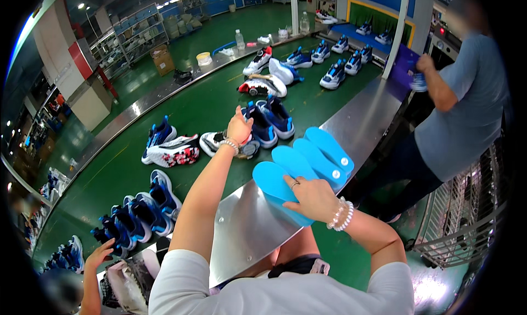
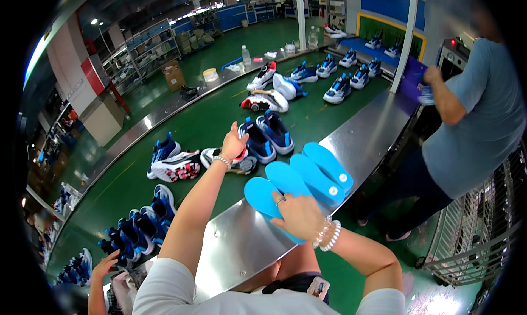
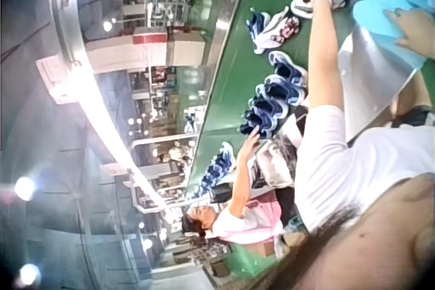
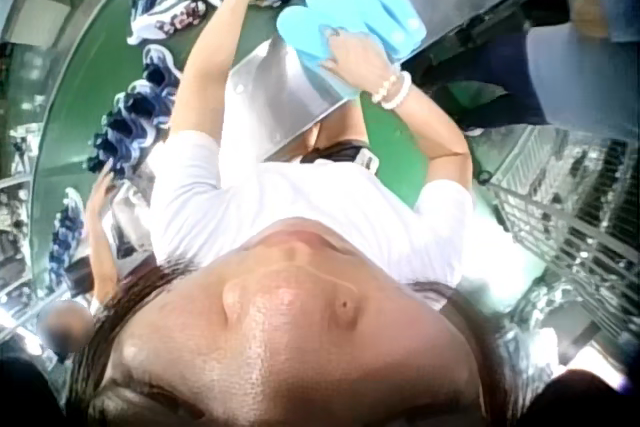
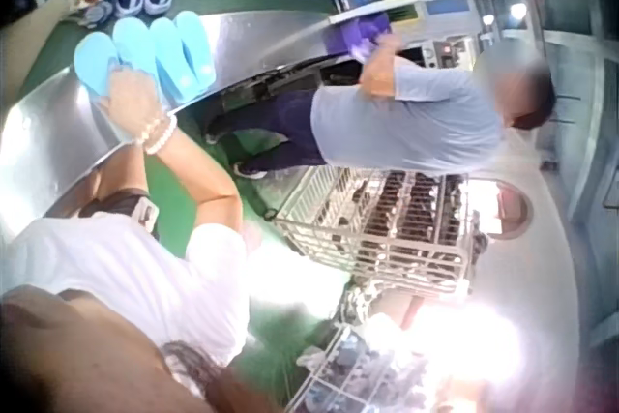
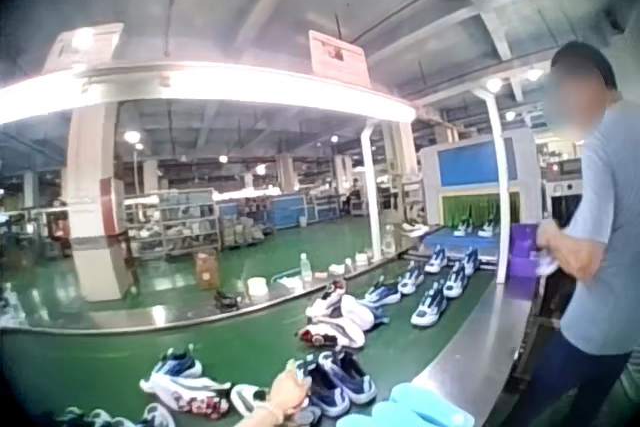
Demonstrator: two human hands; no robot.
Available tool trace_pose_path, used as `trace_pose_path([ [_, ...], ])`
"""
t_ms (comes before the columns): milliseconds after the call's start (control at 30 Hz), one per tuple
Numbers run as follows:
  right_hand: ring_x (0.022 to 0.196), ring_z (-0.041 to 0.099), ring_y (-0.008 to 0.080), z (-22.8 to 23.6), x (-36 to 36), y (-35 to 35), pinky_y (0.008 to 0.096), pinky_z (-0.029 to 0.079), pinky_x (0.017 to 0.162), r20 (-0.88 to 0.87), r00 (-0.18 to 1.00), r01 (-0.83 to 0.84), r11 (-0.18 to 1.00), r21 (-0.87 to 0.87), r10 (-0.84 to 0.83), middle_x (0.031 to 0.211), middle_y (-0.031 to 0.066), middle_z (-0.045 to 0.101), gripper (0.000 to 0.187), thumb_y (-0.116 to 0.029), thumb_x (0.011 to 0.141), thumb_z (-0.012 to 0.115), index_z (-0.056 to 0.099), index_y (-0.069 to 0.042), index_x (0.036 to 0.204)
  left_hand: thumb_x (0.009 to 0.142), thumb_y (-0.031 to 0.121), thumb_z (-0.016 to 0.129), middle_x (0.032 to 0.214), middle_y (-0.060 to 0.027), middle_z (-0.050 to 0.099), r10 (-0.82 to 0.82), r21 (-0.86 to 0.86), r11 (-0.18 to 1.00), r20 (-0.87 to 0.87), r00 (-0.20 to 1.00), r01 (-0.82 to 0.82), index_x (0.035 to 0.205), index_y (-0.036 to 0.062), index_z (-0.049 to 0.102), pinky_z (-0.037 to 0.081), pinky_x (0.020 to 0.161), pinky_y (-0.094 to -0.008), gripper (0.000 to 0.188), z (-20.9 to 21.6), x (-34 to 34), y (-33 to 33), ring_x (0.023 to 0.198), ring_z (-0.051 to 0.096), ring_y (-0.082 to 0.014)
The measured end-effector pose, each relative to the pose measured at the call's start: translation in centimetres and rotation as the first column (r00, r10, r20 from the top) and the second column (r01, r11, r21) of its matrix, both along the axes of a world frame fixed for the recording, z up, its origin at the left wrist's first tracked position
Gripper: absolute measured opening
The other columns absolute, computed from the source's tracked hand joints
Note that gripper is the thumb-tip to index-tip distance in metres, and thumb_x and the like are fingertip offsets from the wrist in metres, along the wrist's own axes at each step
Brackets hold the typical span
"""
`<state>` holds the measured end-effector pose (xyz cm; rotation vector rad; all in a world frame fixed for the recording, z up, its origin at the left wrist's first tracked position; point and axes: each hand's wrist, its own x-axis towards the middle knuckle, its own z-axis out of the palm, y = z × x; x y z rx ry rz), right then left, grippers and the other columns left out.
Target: The person selects several blue insoles from a shelf, carries them to a workbench, and places them onto a stack next to other shoes on a conveyor belt.
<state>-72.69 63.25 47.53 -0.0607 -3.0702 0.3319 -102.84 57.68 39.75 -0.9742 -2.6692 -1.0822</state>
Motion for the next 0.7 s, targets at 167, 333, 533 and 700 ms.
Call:
trace_pose_path([
  [167,0.065,0.058,0.026,2.2,-4.4,4.6,0.0356,0.046,0.056,-0.252,0.967,-0.015,0.993,0.116,0.044,0.084,0.0117,0.057,0.038,-0.03,0.073,0.059,0.053,-0.007,0.103,0.072,0.032,0.056,0.104,-0.0231,0.055,0.034,-0.378,0.925,0.173,0.984,0.034,0.115,-0.001,0.043,0.043,0.083,-0.0379,0.056,-2.3,-4.1,3.0,0.096,0.054,-0.0334],
  [333,0.068,0.061,0.0259,1.4,-14.0,8.5,0.0356,0.049,0.056,-0.058,0.992,-0.084,0.923,0.375,0.114,0.072,0.0134,0.06,0.012,-0.017,0.069,0.059,0.063,-0.006,0.07,0.074,0.025,0.048,0.09,-0.0185,0.059,0.066,-0.305,0.951,0.053,0.996,-0.047,0.091,0.002,0.055,0.045,0.076,-0.0412,0.029,-4.1,-3.9,3.3,0.086,0.057,-0.0318],
  [533,0.073,0.062,0.027,-1.6,-22.8,8.4,0.036,0.05,0.059,0.179,0.967,-0.248,0.834,0.493,0.182,0.075,0.0138,0.062,0.012,-0.013,0.068,0.058,0.065,-0.006,0.074,0.074,0.025,0.053,0.108,-0.0159,0.055,0.126,-0.32,0.946,0.197,0.972,-0.058,0.113,0.0069,0.051,0.04,0.086,-0.0366,0.043,-3.0,-4.0,3.1,0.1,0.052,-0.0293],
  [700,0.075,0.062,0.0261,-6.5,-27.0,7.8,0.0354,0.05,0.061,0.116,0.976,-0.218,0.875,0.432,0.185,0.078,0.0124,0.063,0.013,-0.011,0.072,0.053,0.065,-0.007,0.078,0.072,0.023,0.049,0.099,-0.0183,0.058,0.102,-0.28,0.959,0.187,0.977,-0.047,0.107,0.0085,0.054,0.043,0.082,-0.039,0.039,-4.1,-4.8,3.1,0.094,0.055,-0.0321],
])
